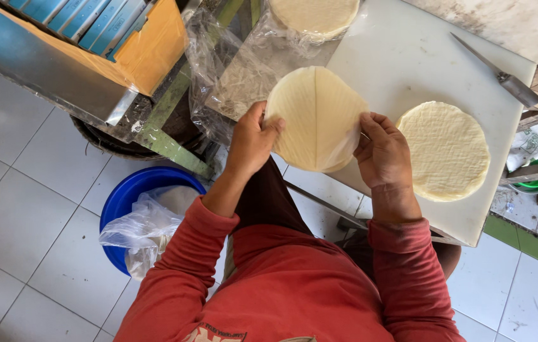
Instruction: The person peels individual circular layers of dough from a stack and places them one by one onto a white cutting board.
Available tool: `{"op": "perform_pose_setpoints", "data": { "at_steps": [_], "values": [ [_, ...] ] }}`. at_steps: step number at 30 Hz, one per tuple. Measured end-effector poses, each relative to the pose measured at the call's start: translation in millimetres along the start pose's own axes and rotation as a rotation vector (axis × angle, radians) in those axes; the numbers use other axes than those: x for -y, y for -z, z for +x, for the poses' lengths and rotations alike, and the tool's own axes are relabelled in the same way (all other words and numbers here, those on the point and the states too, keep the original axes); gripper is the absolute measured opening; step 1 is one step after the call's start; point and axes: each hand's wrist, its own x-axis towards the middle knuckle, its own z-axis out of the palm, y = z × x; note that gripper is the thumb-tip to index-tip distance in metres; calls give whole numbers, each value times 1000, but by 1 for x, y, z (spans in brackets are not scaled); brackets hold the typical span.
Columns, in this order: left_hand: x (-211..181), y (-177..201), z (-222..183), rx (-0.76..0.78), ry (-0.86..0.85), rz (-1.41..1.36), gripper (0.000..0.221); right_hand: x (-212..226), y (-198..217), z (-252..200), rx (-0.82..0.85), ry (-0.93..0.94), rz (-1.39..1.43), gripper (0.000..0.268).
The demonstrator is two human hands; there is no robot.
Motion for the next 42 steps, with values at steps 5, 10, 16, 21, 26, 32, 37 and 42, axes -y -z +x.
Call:
{"op": "perform_pose_setpoints", "data": {
  "at_steps": [5,10,16,21,26,32,37,42],
  "values": [
    [6,8,19,-92,-130,266,38,-6,8,12,-81,6,17,21],
    [15,13,33,-115,-114,353,37,-5,17,18,-85,39,10,20],
    [23,14,40,-158,-261,466,38,21,23,24,-76,115,39,16],
    [22,12,43,-145,-238,598,40,46,32,24,-82,169,56,14],
    [19,11,43,-114,-218,703,43,73,49,21,-5,187,124,17],
    [9,8,45,-53,-119,819,42,110,59,4,35,209,230,9],
    [-20,2,26,-274,-471,899,58,134,49,-25,148,227,285,10],
    [-73,-59,-27,28,-874,217,76,125,19,-52,24,343,124,8]
  ]
}}
